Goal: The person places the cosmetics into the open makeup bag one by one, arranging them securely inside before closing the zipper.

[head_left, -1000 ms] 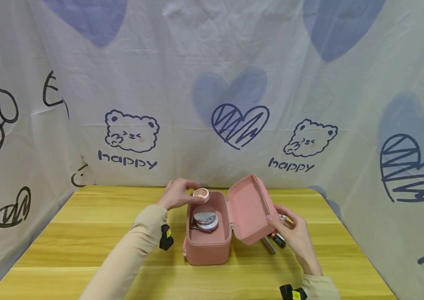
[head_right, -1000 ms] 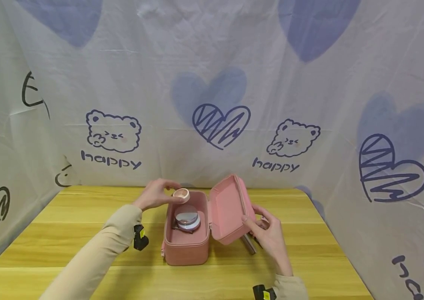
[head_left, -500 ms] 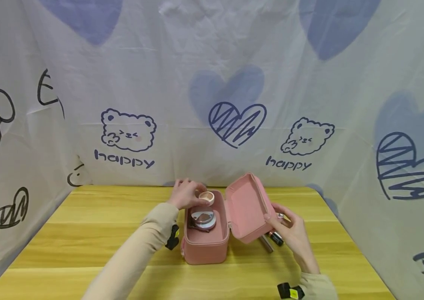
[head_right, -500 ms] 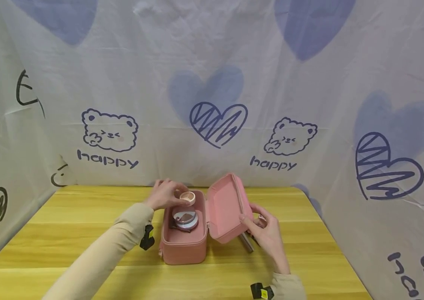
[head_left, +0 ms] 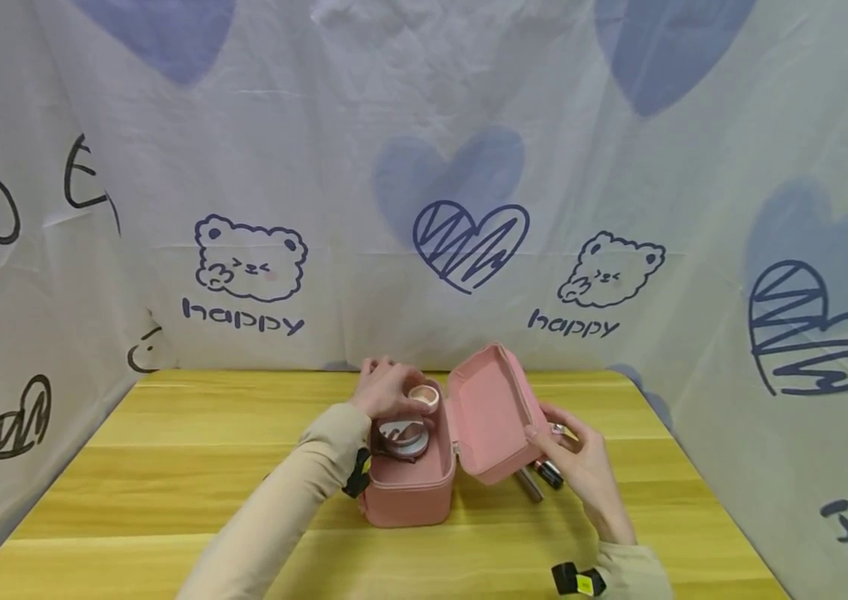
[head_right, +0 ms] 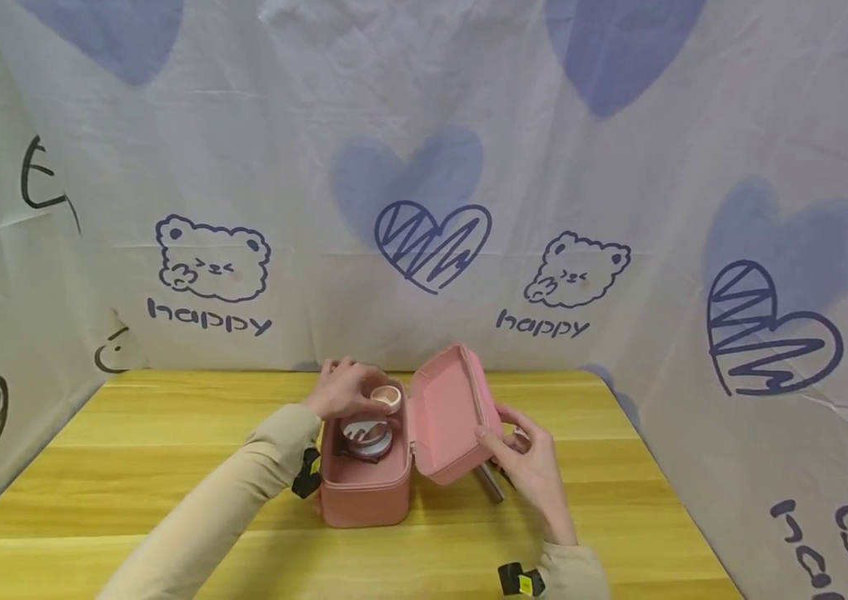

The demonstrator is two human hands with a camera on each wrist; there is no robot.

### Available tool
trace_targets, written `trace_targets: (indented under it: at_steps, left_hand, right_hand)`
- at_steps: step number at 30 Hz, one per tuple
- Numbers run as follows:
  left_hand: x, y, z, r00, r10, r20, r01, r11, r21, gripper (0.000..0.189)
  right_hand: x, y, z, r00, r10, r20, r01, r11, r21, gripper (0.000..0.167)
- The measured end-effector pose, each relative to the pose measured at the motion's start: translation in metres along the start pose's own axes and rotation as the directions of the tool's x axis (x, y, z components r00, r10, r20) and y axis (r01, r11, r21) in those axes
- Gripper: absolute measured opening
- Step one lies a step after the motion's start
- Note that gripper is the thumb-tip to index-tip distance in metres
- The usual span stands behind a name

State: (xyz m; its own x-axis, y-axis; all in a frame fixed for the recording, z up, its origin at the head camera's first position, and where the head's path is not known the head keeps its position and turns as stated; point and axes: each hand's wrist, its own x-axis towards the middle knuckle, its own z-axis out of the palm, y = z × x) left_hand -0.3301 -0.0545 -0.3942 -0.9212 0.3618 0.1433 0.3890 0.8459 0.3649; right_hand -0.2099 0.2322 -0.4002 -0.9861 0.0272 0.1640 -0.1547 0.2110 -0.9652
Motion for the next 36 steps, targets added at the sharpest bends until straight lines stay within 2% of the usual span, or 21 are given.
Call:
trace_targets:
  at_steps: [3, 6, 9, 11, 13, 15, 22, 27, 34, 36]
  left_hand:
    - [-0.003, 0.001, -0.002, 0.999, 0.034, 0.037, -0.034, 0.999, -0.008, 0.046]
    - [-0.007, 0.0, -0.004, 0.991, 0.103, 0.09, -0.101, 0.995, -0.023, 0.044]
    - [-0.012, -0.001, -0.004, 0.968, 0.198, 0.152, -0.196, 0.98, -0.028, 0.041]
    - [-0.015, 0.0, -0.005, 0.952, 0.238, 0.193, -0.238, 0.971, -0.023, 0.041]
    - [-0.018, 0.0, -0.004, 0.94, 0.259, 0.223, -0.263, 0.965, -0.015, 0.042]
    - [-0.02, 0.001, -0.003, 0.935, 0.254, 0.248, -0.258, 0.966, -0.017, 0.045]
    - [-0.02, 0.001, 0.005, 0.94, 0.245, 0.236, -0.253, 0.967, 0.006, 0.059]
    - [-0.02, -0.001, 0.004, 0.948, 0.239, 0.211, -0.24, 0.971, -0.023, 0.061]
    - [-0.02, -0.014, -0.001, 0.97, 0.21, 0.122, -0.193, 0.971, -0.143, 0.053]
    - [-0.022, -0.021, -0.003, 0.978, 0.196, 0.075, -0.179, 0.965, -0.192, 0.052]
  right_hand:
    - [0.0, 0.0, 0.0, 1.0, -0.007, 0.001, 0.007, 1.0, -0.002, 0.05]
    - [0.0, 0.0, 0.0, 1.0, -0.014, 0.003, 0.014, 1.0, -0.009, 0.05]
    - [0.0, 0.0, 0.001, 1.0, -0.015, 0.002, 0.015, 1.0, -0.012, 0.049]
    - [0.0, 0.001, 0.0, 1.0, -0.012, 0.0, 0.012, 1.0, -0.01, 0.049]
    - [0.0, 0.001, 0.0, 1.0, -0.008, -0.001, 0.008, 1.0, -0.006, 0.049]
    - [0.0, 0.0, 0.0, 1.0, -0.008, -0.001, 0.008, 1.0, -0.004, 0.049]
    - [0.0, 0.0, 0.0, 1.0, -0.004, -0.002, 0.004, 1.0, -0.003, 0.049]
    - [0.0, -0.001, 0.0, 1.0, -0.011, 0.002, 0.011, 1.0, -0.002, 0.049]
    - [0.0, 0.0, 0.0, 1.0, -0.01, 0.005, 0.01, 1.0, -0.002, 0.049]
    - [0.0, 0.0, 0.0, 1.0, -0.009, 0.005, 0.009, 1.0, -0.001, 0.049]
